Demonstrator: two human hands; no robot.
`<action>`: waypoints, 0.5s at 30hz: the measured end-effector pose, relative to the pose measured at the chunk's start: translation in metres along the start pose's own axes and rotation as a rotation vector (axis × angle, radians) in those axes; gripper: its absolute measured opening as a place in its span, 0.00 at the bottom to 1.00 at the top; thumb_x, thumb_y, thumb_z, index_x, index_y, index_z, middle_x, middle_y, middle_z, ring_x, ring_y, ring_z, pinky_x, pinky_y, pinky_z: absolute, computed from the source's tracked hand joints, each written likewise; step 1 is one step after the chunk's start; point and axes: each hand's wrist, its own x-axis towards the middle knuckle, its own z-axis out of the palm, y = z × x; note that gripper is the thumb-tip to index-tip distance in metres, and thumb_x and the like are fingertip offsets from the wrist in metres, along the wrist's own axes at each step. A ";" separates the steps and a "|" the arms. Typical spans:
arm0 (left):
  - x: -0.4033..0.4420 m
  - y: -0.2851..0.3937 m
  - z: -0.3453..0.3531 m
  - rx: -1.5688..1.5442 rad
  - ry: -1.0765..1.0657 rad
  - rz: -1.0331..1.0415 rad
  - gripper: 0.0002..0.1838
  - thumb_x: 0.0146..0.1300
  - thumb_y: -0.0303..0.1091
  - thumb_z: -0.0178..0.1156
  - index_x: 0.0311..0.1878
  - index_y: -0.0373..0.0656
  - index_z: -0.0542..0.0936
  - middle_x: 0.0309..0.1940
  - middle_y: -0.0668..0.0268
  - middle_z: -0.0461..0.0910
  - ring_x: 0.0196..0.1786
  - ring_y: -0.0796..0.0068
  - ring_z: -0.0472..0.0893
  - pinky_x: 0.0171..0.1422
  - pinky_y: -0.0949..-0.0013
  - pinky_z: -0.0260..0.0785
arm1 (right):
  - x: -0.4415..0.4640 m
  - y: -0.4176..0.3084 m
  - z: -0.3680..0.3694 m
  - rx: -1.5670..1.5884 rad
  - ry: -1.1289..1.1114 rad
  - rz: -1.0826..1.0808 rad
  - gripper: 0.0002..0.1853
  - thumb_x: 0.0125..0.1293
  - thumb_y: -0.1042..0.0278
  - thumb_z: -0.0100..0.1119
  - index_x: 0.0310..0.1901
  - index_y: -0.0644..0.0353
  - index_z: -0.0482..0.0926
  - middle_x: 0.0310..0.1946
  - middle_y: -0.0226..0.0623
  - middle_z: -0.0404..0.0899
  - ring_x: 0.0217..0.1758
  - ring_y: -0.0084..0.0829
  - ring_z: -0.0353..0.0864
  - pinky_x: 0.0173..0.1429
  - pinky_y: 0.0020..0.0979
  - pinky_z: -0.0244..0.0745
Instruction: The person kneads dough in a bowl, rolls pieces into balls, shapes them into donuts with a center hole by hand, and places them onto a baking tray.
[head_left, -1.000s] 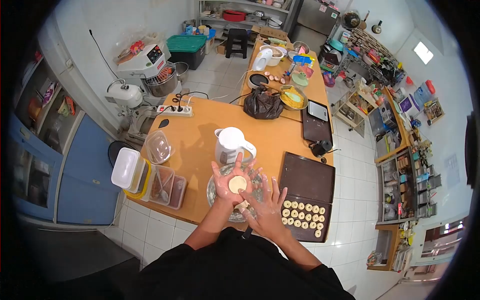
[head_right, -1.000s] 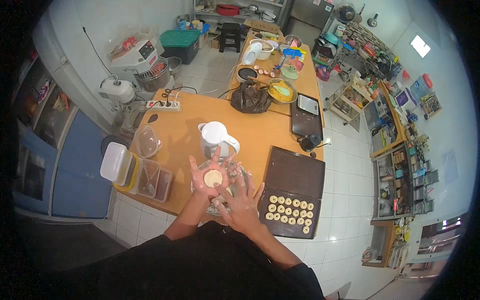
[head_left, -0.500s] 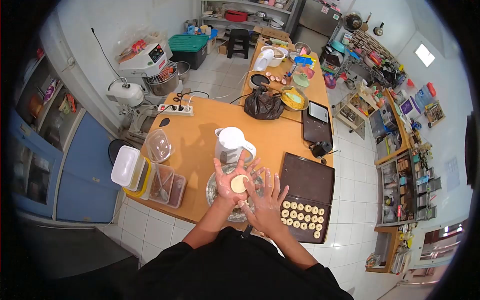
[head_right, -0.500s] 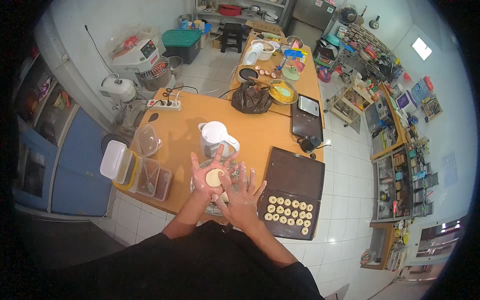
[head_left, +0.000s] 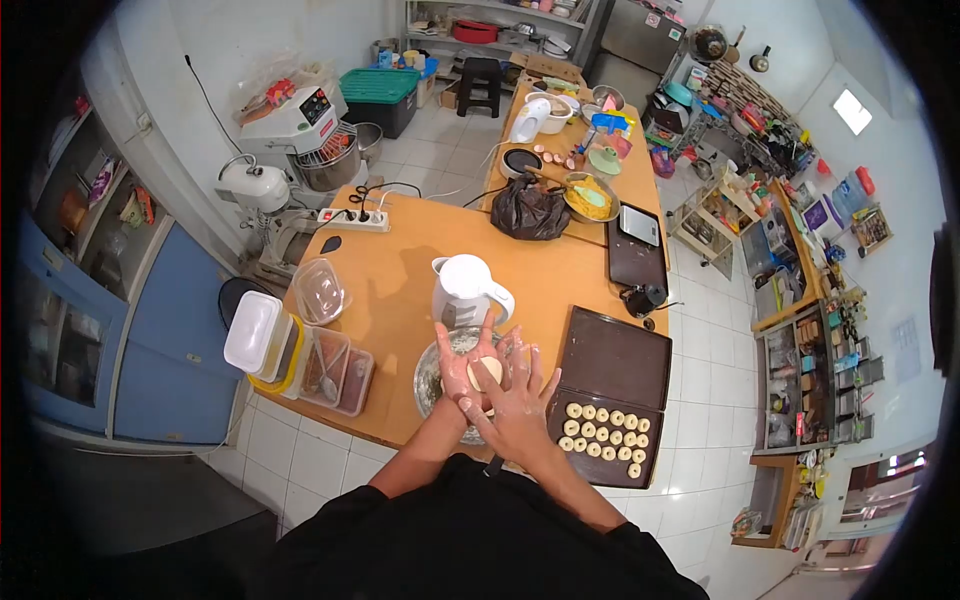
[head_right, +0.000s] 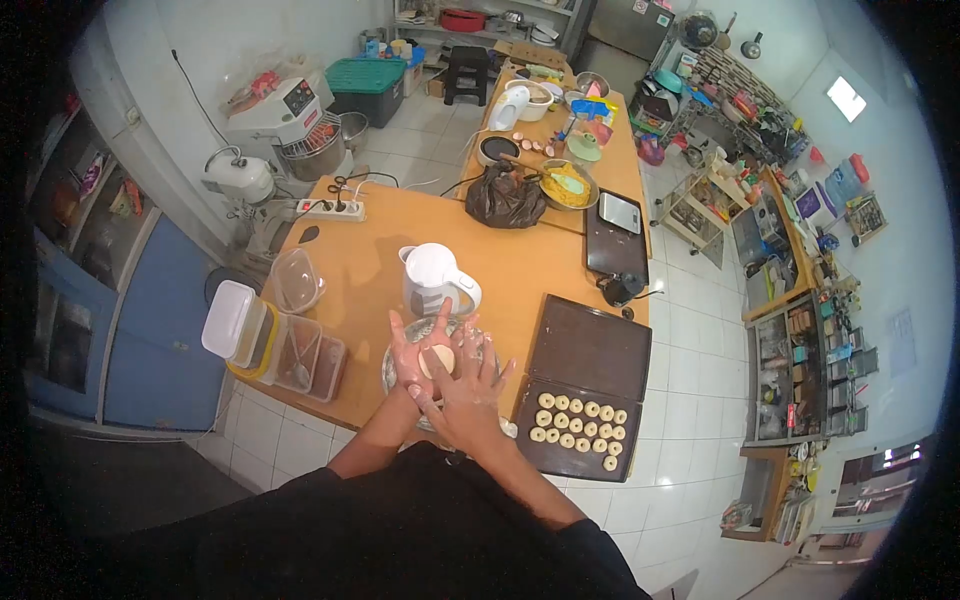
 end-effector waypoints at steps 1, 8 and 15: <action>0.001 0.002 -0.004 0.052 -0.016 0.004 0.53 0.52 0.84 0.42 0.75 0.61 0.53 0.72 0.49 0.54 0.69 0.44 0.62 0.67 0.39 0.62 | 0.003 0.000 0.000 -0.010 -0.021 -0.006 0.32 0.67 0.38 0.49 0.68 0.43 0.67 0.73 0.62 0.44 0.75 0.69 0.35 0.64 0.79 0.29; -0.005 0.005 0.007 0.223 0.136 0.107 0.52 0.49 0.85 0.42 0.72 0.64 0.58 0.71 0.53 0.55 0.69 0.46 0.61 0.64 0.41 0.65 | -0.009 -0.006 0.014 -0.024 0.029 -0.080 0.31 0.66 0.38 0.50 0.69 0.38 0.67 0.74 0.59 0.43 0.75 0.68 0.38 0.64 0.80 0.31; -0.003 0.013 0.012 0.296 0.027 0.085 0.53 0.48 0.87 0.40 0.74 0.65 0.56 0.72 0.57 0.52 0.72 0.48 0.56 0.67 0.37 0.57 | -0.019 0.003 0.007 0.037 0.076 -0.027 0.29 0.65 0.41 0.54 0.66 0.37 0.71 0.71 0.58 0.51 0.74 0.66 0.42 0.63 0.80 0.31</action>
